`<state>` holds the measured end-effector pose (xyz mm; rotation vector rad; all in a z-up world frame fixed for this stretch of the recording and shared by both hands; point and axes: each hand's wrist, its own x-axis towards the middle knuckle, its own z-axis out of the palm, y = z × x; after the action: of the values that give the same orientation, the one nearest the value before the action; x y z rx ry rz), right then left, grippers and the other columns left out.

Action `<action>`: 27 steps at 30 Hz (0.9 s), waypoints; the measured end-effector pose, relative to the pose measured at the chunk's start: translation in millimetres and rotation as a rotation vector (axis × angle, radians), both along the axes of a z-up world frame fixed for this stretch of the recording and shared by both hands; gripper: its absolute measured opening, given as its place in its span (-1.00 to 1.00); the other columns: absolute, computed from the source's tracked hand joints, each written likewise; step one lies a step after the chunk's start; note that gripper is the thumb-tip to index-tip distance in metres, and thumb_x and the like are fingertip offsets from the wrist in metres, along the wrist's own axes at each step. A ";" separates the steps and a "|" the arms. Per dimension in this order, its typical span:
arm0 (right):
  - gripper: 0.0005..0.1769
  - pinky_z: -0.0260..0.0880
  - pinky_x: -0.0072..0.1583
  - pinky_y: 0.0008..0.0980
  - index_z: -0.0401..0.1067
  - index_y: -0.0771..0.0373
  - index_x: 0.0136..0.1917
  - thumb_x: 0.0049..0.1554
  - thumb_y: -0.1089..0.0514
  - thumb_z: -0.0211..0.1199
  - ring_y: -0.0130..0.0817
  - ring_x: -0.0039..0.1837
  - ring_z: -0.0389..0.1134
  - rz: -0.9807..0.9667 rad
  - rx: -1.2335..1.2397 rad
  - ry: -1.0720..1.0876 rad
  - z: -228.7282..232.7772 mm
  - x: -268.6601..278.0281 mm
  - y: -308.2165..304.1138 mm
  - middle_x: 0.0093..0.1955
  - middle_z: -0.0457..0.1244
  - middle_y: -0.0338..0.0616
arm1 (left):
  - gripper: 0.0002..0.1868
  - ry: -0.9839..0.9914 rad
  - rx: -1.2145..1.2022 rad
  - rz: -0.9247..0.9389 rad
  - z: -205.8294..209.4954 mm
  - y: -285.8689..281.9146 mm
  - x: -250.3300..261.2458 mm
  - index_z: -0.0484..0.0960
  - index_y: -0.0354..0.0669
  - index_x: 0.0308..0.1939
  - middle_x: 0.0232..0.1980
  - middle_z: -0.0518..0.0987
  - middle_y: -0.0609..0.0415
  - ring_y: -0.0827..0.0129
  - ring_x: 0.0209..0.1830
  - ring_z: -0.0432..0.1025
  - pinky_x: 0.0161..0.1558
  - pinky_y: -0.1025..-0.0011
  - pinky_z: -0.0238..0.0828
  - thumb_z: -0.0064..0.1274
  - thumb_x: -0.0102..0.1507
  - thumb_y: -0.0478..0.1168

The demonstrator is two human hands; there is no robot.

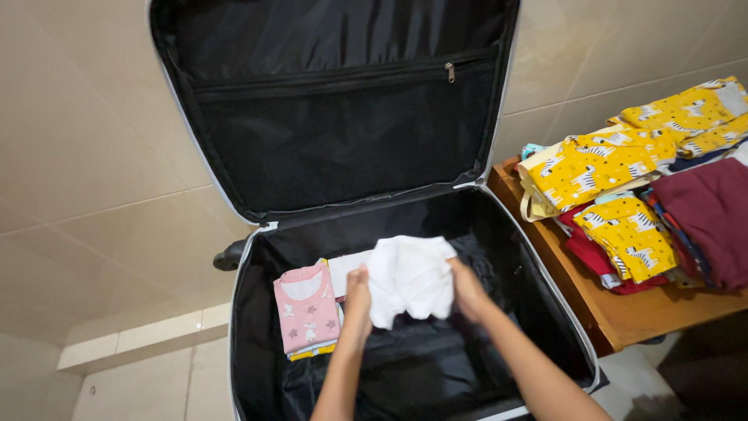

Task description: The person packs clothes into a suitcase, taking folded items from a stack on a wooden stool and placing them into the suitcase interior.

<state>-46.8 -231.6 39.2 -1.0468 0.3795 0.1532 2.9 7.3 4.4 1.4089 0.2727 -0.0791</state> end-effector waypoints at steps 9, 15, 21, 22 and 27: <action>-0.67 0.33 0.16 -0.46 0.46 0.28 0.20 0.29 0.05 0.12 -0.48 0.05 0.35 0.043 -0.568 -0.342 39.9 -8.3 -20.8 0.01 0.39 -0.20 | -0.43 0.087 0.032 -0.172 112.0 16.3 -36.4 0.43 -0.26 0.23 0.11 0.59 -0.06 0.32 0.06 0.50 0.08 0.35 0.46 0.13 0.25 -0.01; -0.68 0.33 0.15 -0.44 0.49 0.28 0.21 0.32 0.05 0.13 -0.44 0.07 0.34 -0.104 -0.705 -0.430 42.9 -8.9 -16.7 0.02 0.39 -0.18 | -0.44 0.135 0.201 -0.574 103.2 17.4 -42.8 0.61 -0.31 0.18 0.15 0.68 -0.07 0.35 0.10 0.55 0.11 0.44 0.43 0.17 0.25 0.03; -0.27 0.16 0.38 -0.11 0.16 0.15 0.54 0.30 -0.33 -0.02 -0.22 0.46 0.17 -0.172 -0.531 -0.072 10.9 -3.2 -18.9 0.49 0.16 -0.05 | -0.47 0.194 -0.580 -0.476 115.9 13.3 -47.5 0.53 -0.27 0.24 0.04 0.61 -0.04 0.23 -0.03 0.53 -0.03 0.18 0.49 0.11 0.32 0.02; -0.16 0.21 0.34 0.07 0.03 0.09 0.57 0.22 -0.41 -0.02 -0.13 0.48 0.15 -0.134 -0.372 0.130 7.0 -3.3 -17.3 0.52 0.09 -0.03 | -0.47 0.206 -0.651 -0.438 121.2 12.4 -49.1 0.52 -0.27 0.25 0.06 0.62 -0.04 0.22 -0.01 0.55 -0.01 0.19 0.51 0.09 0.32 0.01; 0.10 0.31 0.32 0.27 -0.04 0.06 0.56 -0.03 -0.51 0.19 -0.01 0.55 0.10 0.102 -0.495 0.318 4.5 -14.3 14.2 0.56 0.03 -0.06 | -0.49 0.123 -0.873 -0.314 132.8 13.6 -52.2 0.50 -0.29 0.28 0.10 0.64 -0.10 0.13 0.02 0.56 0.06 0.15 0.53 0.06 0.35 -0.04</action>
<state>-61.1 -217.5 43.7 -1.5377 0.6738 0.3306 -49.4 20.9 137.2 0.5655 0.0886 -0.4860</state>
